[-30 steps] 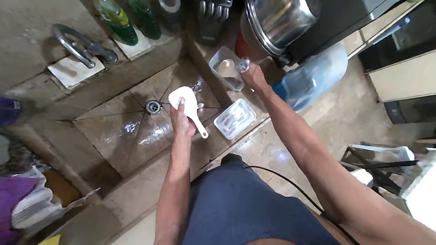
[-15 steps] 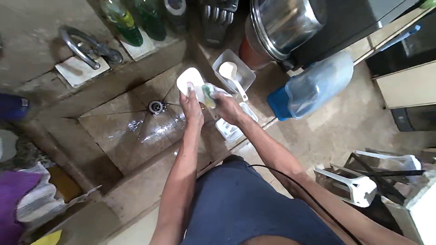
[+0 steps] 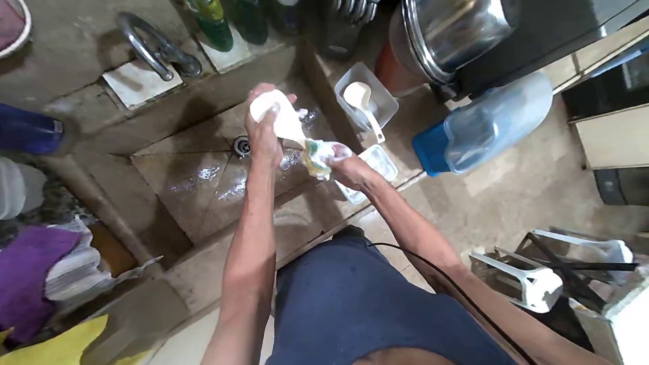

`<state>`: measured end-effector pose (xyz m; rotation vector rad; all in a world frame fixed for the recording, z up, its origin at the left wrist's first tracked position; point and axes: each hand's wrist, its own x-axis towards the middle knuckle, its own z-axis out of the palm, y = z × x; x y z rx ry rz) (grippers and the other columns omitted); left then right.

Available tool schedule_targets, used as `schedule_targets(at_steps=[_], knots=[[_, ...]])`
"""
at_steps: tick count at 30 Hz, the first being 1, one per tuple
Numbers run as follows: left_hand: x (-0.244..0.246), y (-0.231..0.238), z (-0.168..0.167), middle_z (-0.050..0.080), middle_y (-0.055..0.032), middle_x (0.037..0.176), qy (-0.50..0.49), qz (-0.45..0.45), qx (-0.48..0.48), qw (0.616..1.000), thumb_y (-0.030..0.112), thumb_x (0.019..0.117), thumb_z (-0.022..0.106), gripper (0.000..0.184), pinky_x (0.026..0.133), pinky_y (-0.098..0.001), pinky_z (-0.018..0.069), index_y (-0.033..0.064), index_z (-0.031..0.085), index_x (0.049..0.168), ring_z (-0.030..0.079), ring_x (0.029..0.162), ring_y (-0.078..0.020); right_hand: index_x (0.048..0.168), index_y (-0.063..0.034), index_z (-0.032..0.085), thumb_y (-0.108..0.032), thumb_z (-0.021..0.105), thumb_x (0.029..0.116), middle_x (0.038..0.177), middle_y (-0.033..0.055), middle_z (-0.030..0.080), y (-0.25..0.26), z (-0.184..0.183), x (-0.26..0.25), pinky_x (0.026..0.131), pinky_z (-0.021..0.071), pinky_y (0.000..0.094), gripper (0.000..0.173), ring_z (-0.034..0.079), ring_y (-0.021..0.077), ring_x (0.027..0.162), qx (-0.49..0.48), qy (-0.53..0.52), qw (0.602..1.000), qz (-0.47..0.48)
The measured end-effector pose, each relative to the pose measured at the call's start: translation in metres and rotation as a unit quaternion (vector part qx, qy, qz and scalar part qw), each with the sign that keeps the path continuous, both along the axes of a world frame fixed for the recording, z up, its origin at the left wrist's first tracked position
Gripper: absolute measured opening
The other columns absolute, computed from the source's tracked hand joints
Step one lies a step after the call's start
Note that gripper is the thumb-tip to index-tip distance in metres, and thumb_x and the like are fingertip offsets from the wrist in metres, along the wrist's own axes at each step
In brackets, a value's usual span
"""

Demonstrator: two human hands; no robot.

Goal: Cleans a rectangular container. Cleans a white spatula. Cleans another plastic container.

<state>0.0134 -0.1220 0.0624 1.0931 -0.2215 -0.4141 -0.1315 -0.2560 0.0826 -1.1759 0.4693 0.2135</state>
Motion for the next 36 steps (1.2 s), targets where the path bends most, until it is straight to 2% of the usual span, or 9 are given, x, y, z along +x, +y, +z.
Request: schedule_targets(at_steps=[4,9,12,21,23,26,29,33,36], knots=[[-0.011,0.007,0.002,0.07,-0.0161,0.12,-0.021,-0.046,0.019,0.999,0.008,0.1002,0.05,0.042,0.096,-0.044,0.0584,0.0017,0.047,0.142,0.07,0.11,-0.0288,0.129,-0.0056,0.055,-0.013,0.053,0.1052,0.1,0.0053,0.068,0.019,0.007,0.03,0.073,0.0596,0.0311,0.025,0.067,0.013,0.083,0.021,0.011,0.997,-0.07],[0.018,0.028,0.006,0.065,-0.0199,0.125,0.044,0.029,-0.001,0.999,0.001,0.1021,0.047,0.038,0.092,-0.0569,0.0603,0.0004,0.045,0.14,0.069,0.111,-0.0382,0.133,-0.0051,0.054,-0.01,0.055,0.1031,0.107,0.0067,0.068,0.034,0.005,0.007,0.08,0.0594,0.0332,0.03,0.067,0.0139,0.09,0.014,0.036,0.999,-0.002],[0.005,0.021,0.001,0.069,-0.0173,0.121,0.018,0.019,0.062,0.998,0.003,0.1013,0.048,0.04,0.092,-0.0472,0.0608,0.0,0.047,0.141,0.071,0.107,-0.0306,0.133,-0.0061,0.056,-0.015,0.055,0.1042,0.101,0.0063,0.067,0.033,0.008,0.031,0.07,0.0575,0.0302,0.03,0.065,0.0125,0.08,-0.041,0.048,0.998,-0.016],[0.009,0.009,0.007,0.067,-0.0133,0.119,0.044,0.096,0.272,0.956,0.002,0.0992,0.047,0.029,0.083,-0.0398,0.0605,0.0053,0.052,0.128,0.07,0.102,-0.0215,0.138,0.0029,0.057,-0.018,0.066,0.0992,0.129,0.0188,0.067,0.036,0.0,0.008,0.11,0.0476,0.0411,0.045,0.064,0.0233,0.122,-0.384,-0.078,0.91,0.132],[0.005,0.012,0.005,0.068,-0.013,0.118,0.037,0.09,0.229,0.968,0.001,0.1,0.047,0.029,0.086,-0.04,0.0609,0.0047,0.052,0.128,0.071,0.104,-0.0222,0.137,-0.0005,0.058,-0.014,0.063,0.0999,0.125,0.0142,0.068,0.036,0.006,0.014,0.102,0.0525,0.0362,0.04,0.066,0.0172,0.114,-0.302,-0.028,0.949,0.092],[-0.007,0.018,0.005,0.071,-0.0139,0.117,0.0,0.017,0.126,0.992,0.003,0.1019,0.045,0.027,0.091,-0.0411,0.0592,0.0037,0.05,0.129,0.071,0.106,-0.0245,0.135,-0.0051,0.054,-0.015,0.054,0.1042,0.107,0.0092,0.066,0.044,0.003,0.038,0.075,0.0568,0.0322,0.033,0.064,0.0137,0.087,-0.093,0.06,0.992,-0.057],[-0.017,0.023,0.002,0.071,-0.0166,0.119,-0.047,-0.031,0.055,0.997,0.005,0.1023,0.044,0.027,0.1,-0.0451,0.056,0.0002,0.051,0.128,0.069,0.112,-0.0286,0.134,-0.0067,0.053,-0.013,0.051,0.1062,0.111,0.0089,0.065,0.045,-0.002,0.046,0.079,0.0583,0.0337,0.029,0.066,0.0153,0.092,0.003,0.045,0.992,-0.118],[-0.008,0.029,-0.004,0.072,-0.0178,0.114,-0.023,0.029,0.045,0.998,0.005,0.1045,0.041,0.025,0.098,-0.0472,0.0585,-0.0006,0.05,0.127,0.071,0.108,-0.0318,0.129,-0.0047,0.057,-0.015,0.05,0.1064,0.103,0.0074,0.067,0.055,-0.013,0.017,0.075,0.0575,0.0326,0.026,0.065,0.0146,0.086,0.008,0.036,0.999,-0.018],[-0.011,0.023,-0.005,0.072,-0.0171,0.116,-0.021,0.039,0.054,0.998,0.006,0.1051,0.041,0.025,0.097,-0.0462,0.0593,-0.0008,0.05,0.128,0.072,0.108,-0.0303,0.129,-0.005,0.055,-0.014,0.049,0.1073,0.099,0.0079,0.067,0.056,-0.004,0.03,0.07,0.059,0.0323,0.025,0.067,0.0151,0.081,0.032,0.061,0.995,-0.076]])
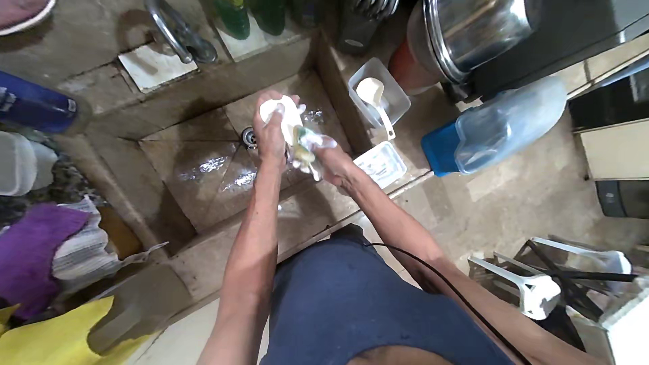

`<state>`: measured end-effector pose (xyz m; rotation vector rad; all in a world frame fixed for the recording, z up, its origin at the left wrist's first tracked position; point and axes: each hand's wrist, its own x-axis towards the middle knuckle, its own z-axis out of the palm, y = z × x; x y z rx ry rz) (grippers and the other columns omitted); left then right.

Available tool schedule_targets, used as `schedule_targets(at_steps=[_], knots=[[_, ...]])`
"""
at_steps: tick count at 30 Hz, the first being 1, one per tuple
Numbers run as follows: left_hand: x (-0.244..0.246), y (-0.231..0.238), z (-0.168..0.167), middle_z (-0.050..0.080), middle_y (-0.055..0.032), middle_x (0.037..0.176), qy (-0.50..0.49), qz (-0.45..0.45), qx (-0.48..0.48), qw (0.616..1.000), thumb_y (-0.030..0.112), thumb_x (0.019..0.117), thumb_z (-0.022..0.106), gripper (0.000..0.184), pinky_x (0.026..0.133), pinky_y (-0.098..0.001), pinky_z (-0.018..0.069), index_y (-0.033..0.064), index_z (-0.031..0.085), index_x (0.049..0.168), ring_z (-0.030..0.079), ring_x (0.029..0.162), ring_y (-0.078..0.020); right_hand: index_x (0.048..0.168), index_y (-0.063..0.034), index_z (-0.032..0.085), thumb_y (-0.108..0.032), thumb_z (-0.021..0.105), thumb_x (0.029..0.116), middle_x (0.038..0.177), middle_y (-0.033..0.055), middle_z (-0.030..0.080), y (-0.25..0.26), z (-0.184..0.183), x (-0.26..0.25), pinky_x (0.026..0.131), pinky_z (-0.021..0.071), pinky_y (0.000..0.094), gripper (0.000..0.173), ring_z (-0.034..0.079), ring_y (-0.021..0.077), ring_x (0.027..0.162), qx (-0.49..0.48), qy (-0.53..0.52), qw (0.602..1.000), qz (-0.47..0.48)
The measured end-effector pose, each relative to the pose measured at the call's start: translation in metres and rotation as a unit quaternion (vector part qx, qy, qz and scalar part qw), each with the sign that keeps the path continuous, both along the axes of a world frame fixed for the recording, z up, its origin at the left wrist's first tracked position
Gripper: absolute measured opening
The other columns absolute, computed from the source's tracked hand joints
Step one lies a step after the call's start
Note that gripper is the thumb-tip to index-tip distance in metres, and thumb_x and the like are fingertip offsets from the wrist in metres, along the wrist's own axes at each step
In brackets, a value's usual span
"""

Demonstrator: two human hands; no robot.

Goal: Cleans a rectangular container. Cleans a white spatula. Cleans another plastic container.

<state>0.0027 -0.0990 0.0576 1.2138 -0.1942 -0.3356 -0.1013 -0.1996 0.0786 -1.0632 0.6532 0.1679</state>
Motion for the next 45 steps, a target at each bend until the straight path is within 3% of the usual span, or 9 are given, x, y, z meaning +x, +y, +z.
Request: schedule_targets(at_steps=[4,8,13,17,22,28,32,40,45], knots=[[-0.013,-0.007,-0.001,0.07,-0.0136,0.119,-0.044,-0.042,0.024,0.998,0.007,0.1035,0.045,0.028,0.098,-0.0433,0.0566,-0.0012,0.056,0.128,0.068,0.111,-0.0244,0.135,-0.0053,0.052,-0.013,0.05,0.1068,0.112,0.0102,0.065,-0.008,-0.004,0.019,0.084,0.0585,0.0354,0.029,0.066,0.0163,0.097,-0.029,-0.023,0.996,-0.075],[-0.002,0.002,0.005,0.072,-0.015,0.119,-0.045,-0.062,0.04,0.996,0.01,0.1052,0.041,0.028,0.101,-0.0426,0.0564,-0.0018,0.057,0.126,0.07,0.112,-0.0261,0.134,-0.0058,0.053,-0.017,0.051,0.1071,0.105,0.0103,0.067,-0.003,-0.004,-0.001,0.074,0.06,0.036,0.029,0.068,0.0185,0.086,-0.001,-0.023,1.0,0.004],[-0.021,-0.006,-0.01,0.069,-0.0081,0.121,-0.024,-0.05,0.061,0.997,0.014,0.1056,0.046,0.03,0.1,-0.0376,0.0538,0.0016,0.063,0.127,0.065,0.113,-0.0168,0.131,-0.0023,0.055,-0.007,0.057,0.1007,0.112,0.0129,0.066,-0.007,-0.015,0.024,0.083,0.0591,0.0369,0.031,0.066,0.0182,0.096,-0.094,-0.027,0.988,-0.116],[-0.052,0.004,-0.001,0.046,-0.0106,0.154,0.035,-0.092,0.156,0.983,0.028,0.1044,0.056,0.066,0.108,-0.04,0.0508,0.0119,0.025,0.161,0.053,0.134,-0.0183,0.132,-0.0005,0.056,-0.015,0.057,0.1028,0.116,0.0181,0.065,-0.001,-0.017,0.031,0.089,0.0571,0.0428,0.033,0.065,0.0236,0.103,-0.188,0.0,0.963,-0.193],[-0.095,0.014,-0.002,0.067,-0.015,0.098,0.033,-0.105,0.367,0.924,0.025,0.1115,0.041,0.034,0.071,-0.0438,0.0592,0.0022,0.057,0.13,0.067,0.076,-0.023,0.132,0.0004,0.054,-0.009,0.062,0.0978,0.116,0.0173,0.065,-0.002,-0.032,0.031,0.09,0.0571,0.0427,0.036,0.065,0.0231,0.105,-0.202,-0.054,0.949,-0.238],[-0.071,0.013,0.0,0.067,-0.0199,0.109,-0.008,-0.116,0.417,0.901,0.03,0.1124,0.032,0.043,0.091,-0.0536,0.0521,0.0022,0.06,0.13,0.066,0.099,-0.0312,0.137,-0.0033,0.05,-0.003,0.068,0.0915,0.118,0.0174,0.063,0.01,-0.025,0.036,0.08,0.0599,0.0429,0.049,0.066,0.025,0.099,-0.116,-0.062,0.963,-0.234],[-0.079,0.023,0.014,0.062,-0.017,0.089,-0.052,-0.145,0.43,0.89,0.03,0.112,0.036,0.041,0.08,-0.0528,0.0508,-0.001,0.063,0.113,0.062,0.082,-0.0304,0.128,0.0047,0.056,-0.006,0.067,0.0934,0.111,0.0184,0.066,-0.015,-0.021,0.039,0.089,0.0567,0.0396,0.038,0.066,0.022,0.102,-0.28,-0.061,0.926,-0.245],[-0.035,0.05,0.025,0.062,-0.0152,0.095,0.008,-0.269,0.42,0.867,0.028,0.112,0.04,0.036,0.068,-0.042,0.0514,0.0028,0.06,0.13,0.058,0.074,-0.0229,0.139,0.0041,0.054,-0.012,0.081,0.0847,0.127,0.0199,0.066,-0.047,-0.032,0.014,0.104,0.0527,0.0388,0.063,0.066,0.023,0.117,-0.455,-0.162,0.875,-0.011],[-0.026,0.042,0.024,0.06,-0.0105,0.083,-0.018,-0.302,0.409,0.861,0.022,0.1113,0.041,0.028,0.057,-0.035,0.0493,0.002,0.06,0.111,0.054,0.06,-0.0173,0.138,0.0022,0.057,-0.013,0.087,0.0766,0.129,0.0182,0.067,-0.062,-0.043,0.019,0.104,0.0541,0.0405,0.07,0.066,0.0239,0.118,-0.506,-0.231,0.831,0.015]])
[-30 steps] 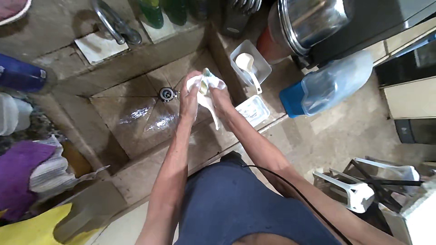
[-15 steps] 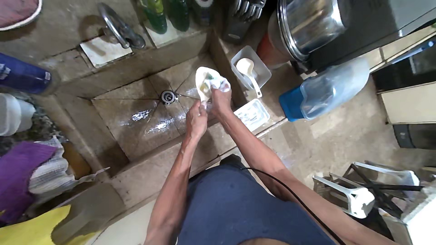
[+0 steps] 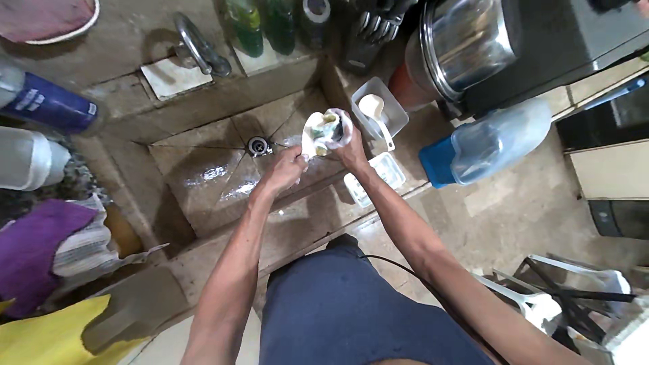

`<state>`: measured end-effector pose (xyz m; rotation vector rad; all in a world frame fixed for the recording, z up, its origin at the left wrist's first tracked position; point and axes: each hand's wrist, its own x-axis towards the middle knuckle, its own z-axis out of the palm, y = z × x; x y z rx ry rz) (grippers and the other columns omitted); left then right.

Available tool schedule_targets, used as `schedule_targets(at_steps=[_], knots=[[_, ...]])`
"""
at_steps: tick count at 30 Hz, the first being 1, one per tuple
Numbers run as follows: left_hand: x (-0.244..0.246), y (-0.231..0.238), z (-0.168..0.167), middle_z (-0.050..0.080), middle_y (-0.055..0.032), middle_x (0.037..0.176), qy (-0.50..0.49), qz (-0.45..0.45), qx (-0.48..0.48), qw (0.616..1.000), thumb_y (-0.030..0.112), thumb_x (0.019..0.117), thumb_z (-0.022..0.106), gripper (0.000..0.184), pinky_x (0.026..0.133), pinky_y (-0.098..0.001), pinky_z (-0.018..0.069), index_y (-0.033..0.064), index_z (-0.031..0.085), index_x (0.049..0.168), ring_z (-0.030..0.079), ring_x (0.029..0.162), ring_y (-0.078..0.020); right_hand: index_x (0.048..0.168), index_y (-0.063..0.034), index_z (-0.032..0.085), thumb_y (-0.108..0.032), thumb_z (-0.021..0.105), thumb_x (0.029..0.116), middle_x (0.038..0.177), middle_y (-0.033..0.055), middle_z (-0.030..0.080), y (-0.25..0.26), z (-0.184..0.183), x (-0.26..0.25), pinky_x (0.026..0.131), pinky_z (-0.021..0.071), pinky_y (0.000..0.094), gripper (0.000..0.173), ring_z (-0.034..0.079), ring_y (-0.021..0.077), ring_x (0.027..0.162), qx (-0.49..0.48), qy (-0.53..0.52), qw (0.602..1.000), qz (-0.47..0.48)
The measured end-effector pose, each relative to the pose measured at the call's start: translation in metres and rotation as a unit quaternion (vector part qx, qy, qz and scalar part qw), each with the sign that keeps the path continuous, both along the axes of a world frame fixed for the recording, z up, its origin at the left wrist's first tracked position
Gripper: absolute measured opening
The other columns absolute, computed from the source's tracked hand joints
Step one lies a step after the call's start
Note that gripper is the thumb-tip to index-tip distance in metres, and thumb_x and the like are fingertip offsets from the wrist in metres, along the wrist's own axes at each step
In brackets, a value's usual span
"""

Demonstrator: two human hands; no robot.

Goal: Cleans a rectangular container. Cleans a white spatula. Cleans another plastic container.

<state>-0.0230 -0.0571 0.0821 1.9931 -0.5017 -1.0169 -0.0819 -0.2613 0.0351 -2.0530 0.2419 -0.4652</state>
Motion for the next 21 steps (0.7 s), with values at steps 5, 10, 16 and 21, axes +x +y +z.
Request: schedule_targets(at_steps=[5,10,16,21], knots=[[-0.012,-0.014,-0.003,0.067,-0.0214,0.114,-0.024,0.021,0.012,0.999,0.025,0.1114,0.039,0.038,0.096,-0.0541,0.0512,0.0005,0.063,0.126,0.066,0.105,-0.0324,0.122,0.0026,0.067,-0.014,0.076,0.0898,0.108,0.0175,0.074,0.004,0.004,0.003,0.095,0.0569,0.045,0.037,0.072,0.0256,0.102,-0.035,0.042,0.991,-0.124],[-0.018,-0.014,-0.007,0.065,-0.0185,0.098,-0.044,0.045,0.023,0.998,0.03,0.1099,0.044,0.035,0.087,-0.0541,0.0503,0.0012,0.064,0.114,0.064,0.093,-0.0309,0.124,-0.0028,0.069,-0.023,0.072,0.0943,0.121,0.0176,0.07,0.003,0.009,0.005,0.098,0.0548,0.0485,0.036,0.068,0.0298,0.113,-0.106,0.064,0.984,-0.124],[-0.02,-0.017,-0.005,0.065,-0.0181,0.097,-0.048,0.045,0.036,0.997,0.033,0.1094,0.046,0.036,0.084,-0.056,0.0509,0.0024,0.065,0.111,0.064,0.091,-0.0321,0.129,-0.0055,0.068,-0.022,0.078,0.0891,0.13,0.0176,0.066,0.009,0.006,0.0,0.101,0.0528,0.0497,0.044,0.063,0.0329,0.121,-0.17,0.018,0.98,-0.098],[-0.027,-0.017,-0.001,0.067,-0.0235,0.105,-0.077,0.033,0.072,0.994,0.028,0.1085,0.047,0.034,0.089,-0.0622,0.0504,-0.0005,0.063,0.116,0.066,0.101,-0.0395,0.112,0.0047,0.072,-0.011,0.08,0.0833,0.112,0.0216,0.072,0.03,-0.001,-0.018,0.095,0.0571,0.0476,0.034,0.07,0.0325,0.106,-0.108,-0.036,0.99,-0.079]])
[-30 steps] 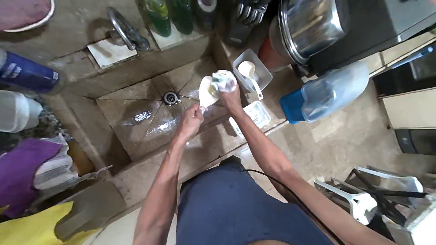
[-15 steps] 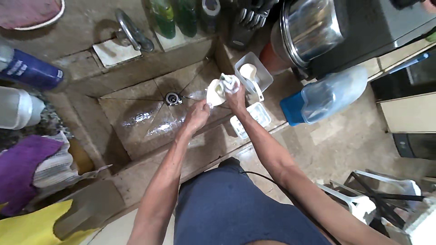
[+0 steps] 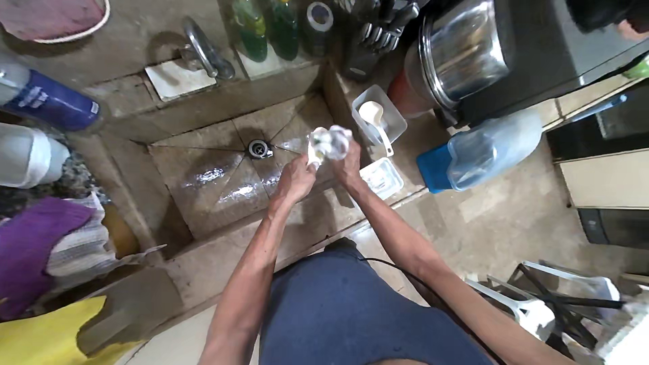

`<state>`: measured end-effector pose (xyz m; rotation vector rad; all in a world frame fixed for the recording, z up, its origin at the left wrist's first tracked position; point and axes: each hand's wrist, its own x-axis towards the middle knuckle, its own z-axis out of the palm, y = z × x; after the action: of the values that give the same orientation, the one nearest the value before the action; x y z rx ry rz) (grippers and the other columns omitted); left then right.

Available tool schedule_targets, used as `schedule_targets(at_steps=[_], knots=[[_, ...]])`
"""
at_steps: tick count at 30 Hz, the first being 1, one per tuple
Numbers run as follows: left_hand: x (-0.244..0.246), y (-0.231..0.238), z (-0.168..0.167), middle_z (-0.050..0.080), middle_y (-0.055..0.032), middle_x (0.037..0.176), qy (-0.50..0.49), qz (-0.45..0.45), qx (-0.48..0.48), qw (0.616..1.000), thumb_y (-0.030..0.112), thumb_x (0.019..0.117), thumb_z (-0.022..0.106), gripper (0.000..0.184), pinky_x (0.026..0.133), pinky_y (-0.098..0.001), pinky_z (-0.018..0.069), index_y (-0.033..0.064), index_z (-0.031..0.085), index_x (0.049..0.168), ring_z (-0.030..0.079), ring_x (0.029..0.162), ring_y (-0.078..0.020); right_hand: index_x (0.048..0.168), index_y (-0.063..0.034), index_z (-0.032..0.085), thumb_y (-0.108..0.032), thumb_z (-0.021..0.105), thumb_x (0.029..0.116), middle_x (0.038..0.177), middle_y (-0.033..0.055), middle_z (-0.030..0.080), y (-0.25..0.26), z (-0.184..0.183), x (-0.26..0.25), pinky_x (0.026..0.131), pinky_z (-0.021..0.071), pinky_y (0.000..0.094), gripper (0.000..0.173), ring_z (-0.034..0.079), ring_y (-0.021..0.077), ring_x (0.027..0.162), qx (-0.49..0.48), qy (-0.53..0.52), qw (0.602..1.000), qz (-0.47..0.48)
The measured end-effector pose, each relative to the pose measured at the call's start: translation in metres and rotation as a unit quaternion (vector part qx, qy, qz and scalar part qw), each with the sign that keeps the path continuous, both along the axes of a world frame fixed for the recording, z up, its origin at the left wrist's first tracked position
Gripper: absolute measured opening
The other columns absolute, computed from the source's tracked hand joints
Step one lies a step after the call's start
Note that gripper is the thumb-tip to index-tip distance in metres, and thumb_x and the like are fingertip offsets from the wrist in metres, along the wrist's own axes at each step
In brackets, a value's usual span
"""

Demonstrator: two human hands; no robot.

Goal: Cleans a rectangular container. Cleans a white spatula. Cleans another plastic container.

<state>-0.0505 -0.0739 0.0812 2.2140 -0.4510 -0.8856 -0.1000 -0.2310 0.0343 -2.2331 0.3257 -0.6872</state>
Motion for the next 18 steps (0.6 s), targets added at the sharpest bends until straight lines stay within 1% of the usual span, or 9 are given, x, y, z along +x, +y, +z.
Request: schedule_targets(at_steps=[3,5,7,10,13,15,16,17,18], knots=[[-0.001,0.005,-0.008,0.067,-0.0259,0.113,-0.011,-0.015,0.009,1.0,0.02,0.1067,0.046,0.032,0.094,-0.0632,0.0496,-0.0017,0.062,0.124,0.065,0.109,-0.0416,0.115,0.0024,0.074,-0.01,0.076,0.0882,0.119,0.0191,0.072,0.001,-0.005,-0.003,0.1,0.056,0.0443,0.03,0.07,0.0289,0.112,0.005,0.034,0.995,0.09],[-0.006,0.006,-0.007,0.067,-0.0251,0.107,-0.016,-0.036,0.011,0.999,0.02,0.1073,0.045,0.03,0.089,-0.0636,0.0511,-0.0006,0.061,0.123,0.067,0.102,-0.0413,0.118,0.0023,0.072,-0.011,0.076,0.0888,0.123,0.0192,0.071,-0.009,-0.006,0.006,0.102,0.0548,0.044,0.032,0.069,0.0287,0.114,0.005,0.043,0.998,0.055],[-0.008,0.008,-0.007,0.067,-0.0241,0.107,-0.014,-0.038,0.003,0.999,0.02,0.1071,0.046,0.031,0.089,-0.0631,0.0509,0.0003,0.062,0.124,0.067,0.101,-0.0403,0.115,0.0041,0.072,-0.009,0.078,0.0851,0.116,0.0195,0.073,0.001,-0.004,0.006,0.099,0.0564,0.0437,0.034,0.07,0.0278,0.109,0.035,0.011,0.999,0.014],[-0.005,0.012,-0.012,0.068,-0.0247,0.107,-0.02,-0.037,0.012,0.999,0.02,0.1057,0.049,0.029,0.091,-0.0631,0.0502,-0.0021,0.064,0.117,0.066,0.104,-0.0411,0.115,0.0044,0.072,-0.007,0.077,0.0854,0.115,0.0189,0.073,0.015,-0.002,-0.002,0.098,0.0571,0.0429,0.032,0.071,0.0259,0.108,0.07,0.015,0.995,0.071],[-0.017,0.014,-0.008,0.067,-0.0252,0.106,-0.023,-0.065,0.011,0.998,0.02,0.1067,0.048,0.03,0.093,-0.0627,0.0501,-0.0036,0.064,0.115,0.066,0.104,-0.0411,0.117,0.0028,0.073,-0.011,0.074,0.0886,0.125,0.0208,0.069,-0.014,-0.003,0.015,0.105,0.0523,0.045,0.031,0.066,0.0307,0.119,-0.001,0.042,0.997,0.063],[-0.023,0.021,-0.01,0.068,-0.0228,0.104,-0.014,-0.039,-0.035,0.999,0.02,0.1071,0.048,0.029,0.091,-0.0598,0.0517,-0.0021,0.065,0.116,0.067,0.101,-0.0372,0.114,0.0013,0.074,-0.009,0.073,0.0887,0.118,0.018,0.072,-0.035,0.008,0.029,0.101,0.0549,0.0449,0.027,0.069,0.0272,0.112,0.026,0.045,0.999,0.005],[-0.023,0.026,-0.011,0.068,-0.0196,0.1,0.005,-0.008,-0.076,0.997,0.019,0.1074,0.048,0.028,0.087,-0.0547,0.0536,-0.0008,0.066,0.116,0.067,0.094,-0.0322,0.114,0.0012,0.073,-0.01,0.071,0.0906,0.113,0.0157,0.074,-0.044,0.016,0.033,0.098,0.0561,0.0426,0.026,0.07,0.0228,0.107,0.09,0.051,0.994,-0.017],[-0.023,0.033,-0.011,0.065,-0.014,0.09,0.039,0.031,-0.128,0.991,0.017,0.1078,0.047,0.027,0.076,-0.0456,0.0544,0.0013,0.067,0.114,0.064,0.081,-0.0244,0.116,0.0019,0.071,-0.011,0.069,0.0939,0.109,0.0142,0.073,-0.053,0.021,0.034,0.094,0.0574,0.0396,0.026,0.07,0.0194,0.102,0.179,0.05,0.982,-0.029],[-0.025,0.038,-0.011,0.055,-0.0046,0.075,0.095,0.082,-0.2,0.972,0.017,0.1081,0.045,0.026,0.058,-0.0319,0.0476,0.0047,0.067,0.109,0.052,0.062,-0.0138,0.12,0.0023,0.067,-0.012,0.066,0.0967,0.11,0.0141,0.071,-0.06,0.023,0.033,0.092,0.0579,0.0397,0.027,0.069,0.0192,0.102,0.286,0.048,0.956,-0.037]])
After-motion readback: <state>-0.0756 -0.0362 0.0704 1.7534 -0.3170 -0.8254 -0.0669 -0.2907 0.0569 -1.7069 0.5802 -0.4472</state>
